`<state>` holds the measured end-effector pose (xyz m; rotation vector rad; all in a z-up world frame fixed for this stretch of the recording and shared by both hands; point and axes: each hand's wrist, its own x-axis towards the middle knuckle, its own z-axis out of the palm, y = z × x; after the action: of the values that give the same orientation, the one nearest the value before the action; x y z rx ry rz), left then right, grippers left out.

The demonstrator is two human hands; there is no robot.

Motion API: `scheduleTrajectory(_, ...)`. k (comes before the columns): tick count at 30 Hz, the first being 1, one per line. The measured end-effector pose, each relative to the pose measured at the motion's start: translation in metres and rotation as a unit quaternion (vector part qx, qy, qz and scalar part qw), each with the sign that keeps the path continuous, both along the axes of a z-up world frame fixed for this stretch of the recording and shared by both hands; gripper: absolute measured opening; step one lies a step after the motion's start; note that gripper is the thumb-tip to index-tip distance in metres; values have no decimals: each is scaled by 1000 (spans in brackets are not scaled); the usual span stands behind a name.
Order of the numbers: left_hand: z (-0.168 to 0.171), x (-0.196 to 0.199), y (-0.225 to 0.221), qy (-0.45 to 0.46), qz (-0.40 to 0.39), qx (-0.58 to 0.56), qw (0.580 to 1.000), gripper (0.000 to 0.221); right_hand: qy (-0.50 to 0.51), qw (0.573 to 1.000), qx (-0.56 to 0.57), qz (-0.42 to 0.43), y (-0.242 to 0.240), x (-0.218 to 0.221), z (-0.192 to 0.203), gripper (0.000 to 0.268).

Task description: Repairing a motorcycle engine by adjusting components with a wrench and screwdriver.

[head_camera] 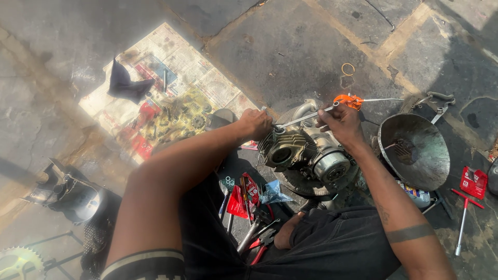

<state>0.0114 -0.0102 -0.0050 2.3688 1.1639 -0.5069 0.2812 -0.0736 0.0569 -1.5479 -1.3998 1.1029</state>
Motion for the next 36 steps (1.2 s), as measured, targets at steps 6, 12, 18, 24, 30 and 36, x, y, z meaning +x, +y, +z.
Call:
scheduleTrajectory(6,-55,10,23,-189,-14,82,978,36,21,999,-17,22,4,-25,5,28)
scheduleTrajectory(12,1,1,8,-147,-10,-20,989,31,44,998,-20,38,8,-27,2,34)
scheduleTrajectory(18,-6,9,11,-165,-27,23,986,27,67,995,-75,3,8,-8,-7,33)
scheduleTrajectory(24,-4,12,13,-160,-41,22,986,28,42,999,-14,29,0,-28,7,33)
scheduleTrajectory(30,17,6,4,-156,-22,7,988,30,36,998,-47,14,-2,-20,7,33)
scheduleTrajectory(36,7,13,8,-154,-33,8,987,28,58,995,-85,13,-4,-21,11,31)
